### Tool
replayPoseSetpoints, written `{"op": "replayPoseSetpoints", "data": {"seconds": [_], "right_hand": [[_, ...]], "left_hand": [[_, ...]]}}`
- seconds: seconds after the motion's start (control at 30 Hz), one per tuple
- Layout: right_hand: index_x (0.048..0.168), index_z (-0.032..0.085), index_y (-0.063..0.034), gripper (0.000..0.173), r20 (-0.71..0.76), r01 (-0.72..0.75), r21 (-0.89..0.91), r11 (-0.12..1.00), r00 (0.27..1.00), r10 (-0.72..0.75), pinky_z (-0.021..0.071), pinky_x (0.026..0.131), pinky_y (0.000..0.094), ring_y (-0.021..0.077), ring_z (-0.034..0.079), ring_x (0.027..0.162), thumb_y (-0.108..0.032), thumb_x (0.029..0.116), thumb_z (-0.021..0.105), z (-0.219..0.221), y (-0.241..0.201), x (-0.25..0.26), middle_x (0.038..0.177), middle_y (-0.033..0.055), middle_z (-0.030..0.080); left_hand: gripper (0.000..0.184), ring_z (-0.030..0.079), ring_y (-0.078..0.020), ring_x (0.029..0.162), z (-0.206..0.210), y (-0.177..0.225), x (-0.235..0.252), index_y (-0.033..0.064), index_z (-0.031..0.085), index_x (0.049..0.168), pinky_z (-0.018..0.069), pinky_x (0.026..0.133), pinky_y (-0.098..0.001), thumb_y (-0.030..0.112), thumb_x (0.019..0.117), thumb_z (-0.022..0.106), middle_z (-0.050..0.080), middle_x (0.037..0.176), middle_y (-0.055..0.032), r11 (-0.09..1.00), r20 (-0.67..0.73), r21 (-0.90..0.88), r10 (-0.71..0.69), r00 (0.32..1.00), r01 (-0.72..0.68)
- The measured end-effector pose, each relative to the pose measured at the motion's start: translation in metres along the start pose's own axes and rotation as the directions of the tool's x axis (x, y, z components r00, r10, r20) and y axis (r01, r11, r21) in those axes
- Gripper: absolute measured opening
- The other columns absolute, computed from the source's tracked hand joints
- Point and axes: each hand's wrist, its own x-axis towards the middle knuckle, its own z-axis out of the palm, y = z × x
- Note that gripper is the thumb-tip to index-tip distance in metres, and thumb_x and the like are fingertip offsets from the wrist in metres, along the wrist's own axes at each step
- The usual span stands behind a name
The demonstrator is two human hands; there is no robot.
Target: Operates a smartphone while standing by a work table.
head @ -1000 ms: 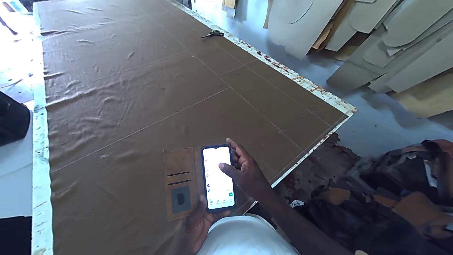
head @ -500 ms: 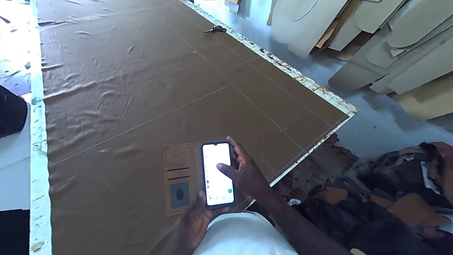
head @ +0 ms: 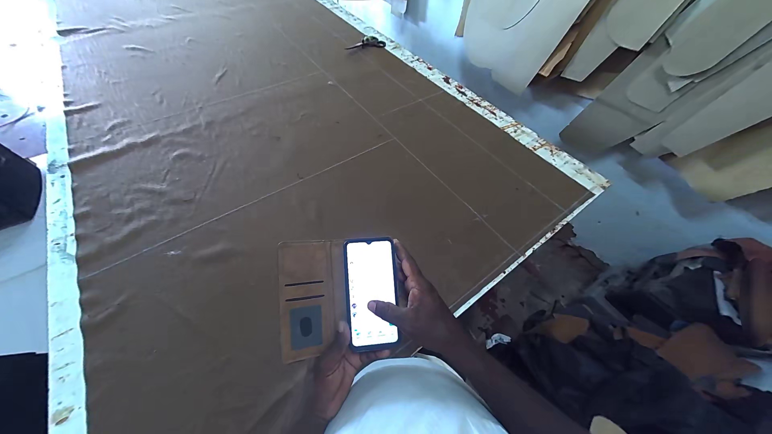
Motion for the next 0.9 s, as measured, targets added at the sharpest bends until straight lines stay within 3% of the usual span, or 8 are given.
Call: {"op": "replayPoseSetpoints", "data": {"seconds": [0.13, 0.23, 0.43, 0.9], "right_hand": [[0.162, 0.026, -0.0277, 0.099, -0.031, 0.001, 0.143, 0.990, 1.000, 0.004, 0.0645, 0.083, 0.0381, 0.0172, 0.074, 0.098, -0.021, 0.0824, 0.085, -0.005, -0.003, 0.003, 0.120, 0.0026, 0.072], [0.160, 0.029, -0.0245, 0.092, -0.023, 0.001, 0.226, 0.974, 1.000, 0.004, 0.0655, 0.081, 0.0395, 0.0222, 0.075, 0.093, -0.013, 0.0860, 0.082, -0.006, -0.008, 0.004, 0.116, 0.0059, 0.074], [0.159, 0.033, -0.0215, 0.080, -0.030, 0.009, 0.241, 0.971, 1.000, -0.002, 0.0657, 0.076, 0.0376, 0.0224, 0.076, 0.087, -0.017, 0.0921, 0.077, -0.005, -0.011, 0.005, 0.109, 0.0074, 0.076], [0.157, 0.036, -0.0219, 0.072, -0.020, 0.004, 0.262, 0.965, 1.000, 0.002, 0.0646, 0.066, 0.0359, 0.0235, 0.075, 0.077, -0.018, 0.0953, 0.073, -0.005, -0.015, 0.011, 0.100, 0.0096, 0.076]], "left_hand": [[0.051, 0.068, -0.0371, 0.113, 0.000, -0.002, 0.000, 0.0005, 0.051, 0.141, 0.0552, 0.100, -0.0515, 0.036, 0.1040, 0.056, 0.064, 0.131, -0.0252, 1.000, 0.006, 0.007, -0.009, 1.000, 0.009], [0.050, 0.068, -0.0371, 0.113, 0.001, -0.001, 0.000, 0.0007, 0.052, 0.140, 0.0553, 0.100, -0.0517, 0.035, 0.1044, 0.056, 0.064, 0.131, -0.0251, 1.000, 0.009, 0.013, -0.005, 1.000, 0.005], [0.049, 0.068, -0.0371, 0.113, 0.000, -0.002, 0.000, 0.0016, 0.053, 0.140, 0.0552, 0.100, -0.0520, 0.035, 0.1043, 0.056, 0.064, 0.131, -0.0248, 1.000, 0.016, 0.001, -0.009, 1.000, 0.009], [0.049, 0.067, -0.0374, 0.115, 0.001, -0.001, 0.002, -0.0002, 0.051, 0.141, 0.0541, 0.102, -0.0521, 0.033, 0.1051, 0.055, 0.063, 0.133, -0.0254, 0.999, 0.033, -0.040, -0.004, 0.999, 0.005]]}}
